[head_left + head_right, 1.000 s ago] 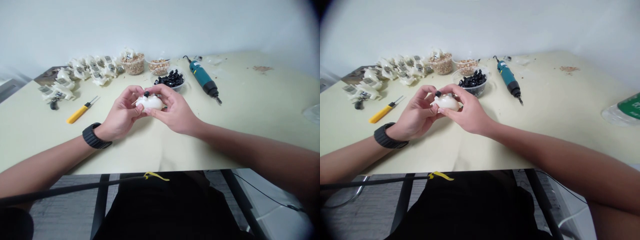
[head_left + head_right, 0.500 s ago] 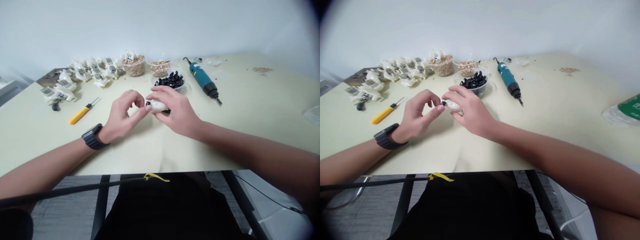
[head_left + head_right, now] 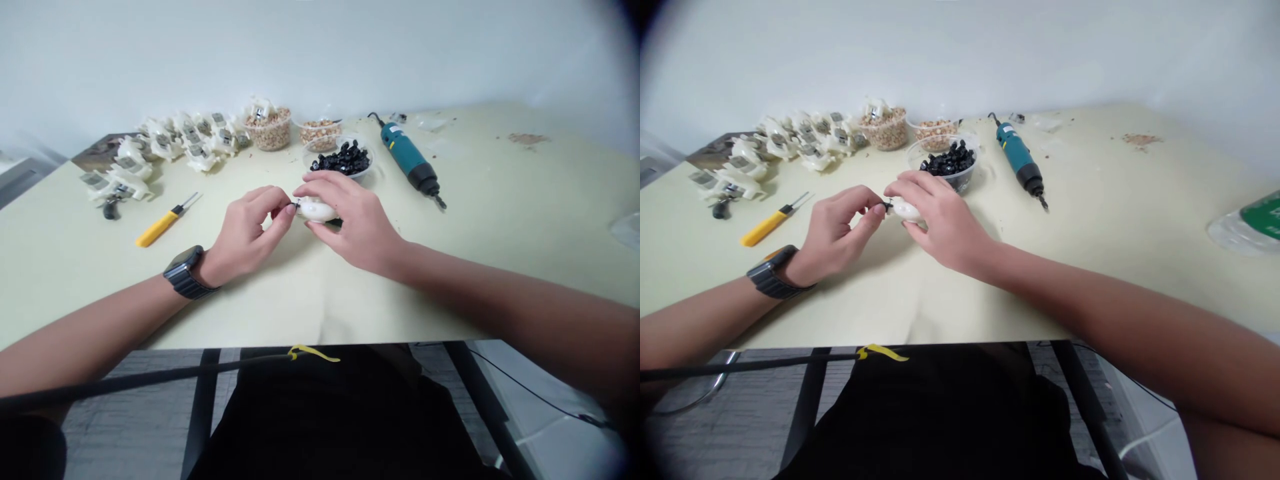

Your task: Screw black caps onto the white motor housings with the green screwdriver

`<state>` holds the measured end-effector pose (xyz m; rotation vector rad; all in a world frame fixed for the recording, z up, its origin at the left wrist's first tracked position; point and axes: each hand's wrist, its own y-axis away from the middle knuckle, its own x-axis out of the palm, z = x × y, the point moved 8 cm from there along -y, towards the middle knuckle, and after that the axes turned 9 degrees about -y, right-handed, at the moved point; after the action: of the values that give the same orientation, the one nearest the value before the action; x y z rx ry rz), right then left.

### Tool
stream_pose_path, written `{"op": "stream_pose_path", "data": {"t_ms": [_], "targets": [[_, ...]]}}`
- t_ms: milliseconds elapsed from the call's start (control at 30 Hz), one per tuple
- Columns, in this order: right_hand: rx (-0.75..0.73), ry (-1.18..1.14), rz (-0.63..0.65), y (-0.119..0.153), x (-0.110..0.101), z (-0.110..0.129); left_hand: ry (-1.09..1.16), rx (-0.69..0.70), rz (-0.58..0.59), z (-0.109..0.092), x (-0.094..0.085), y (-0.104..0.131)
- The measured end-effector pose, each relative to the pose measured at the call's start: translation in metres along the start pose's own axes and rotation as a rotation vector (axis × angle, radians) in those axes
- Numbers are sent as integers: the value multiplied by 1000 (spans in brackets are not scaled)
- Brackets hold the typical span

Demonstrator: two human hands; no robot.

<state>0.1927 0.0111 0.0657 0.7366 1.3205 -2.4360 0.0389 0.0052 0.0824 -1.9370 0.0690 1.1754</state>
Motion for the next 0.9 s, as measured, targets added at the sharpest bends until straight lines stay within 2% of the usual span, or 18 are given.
{"op": "stream_pose_path", "data": {"t_ms": [333, 400, 633, 767, 900], "targets": [[24, -14, -4, 1, -2, -1, 108, -37, 67, 8, 7, 1], [34, -15, 1, 1, -2, -1, 137, -34, 49, 11, 8, 2], [86, -108, -64, -3, -8, -2, 489, -105, -78, 25, 28, 12], [117, -165, -96, -4, -10, -2, 676, -119, -54, 23, 43, 13], [134, -184, -97, -5, -7, -2, 789, -108, -31, 23, 49, 11]]}}
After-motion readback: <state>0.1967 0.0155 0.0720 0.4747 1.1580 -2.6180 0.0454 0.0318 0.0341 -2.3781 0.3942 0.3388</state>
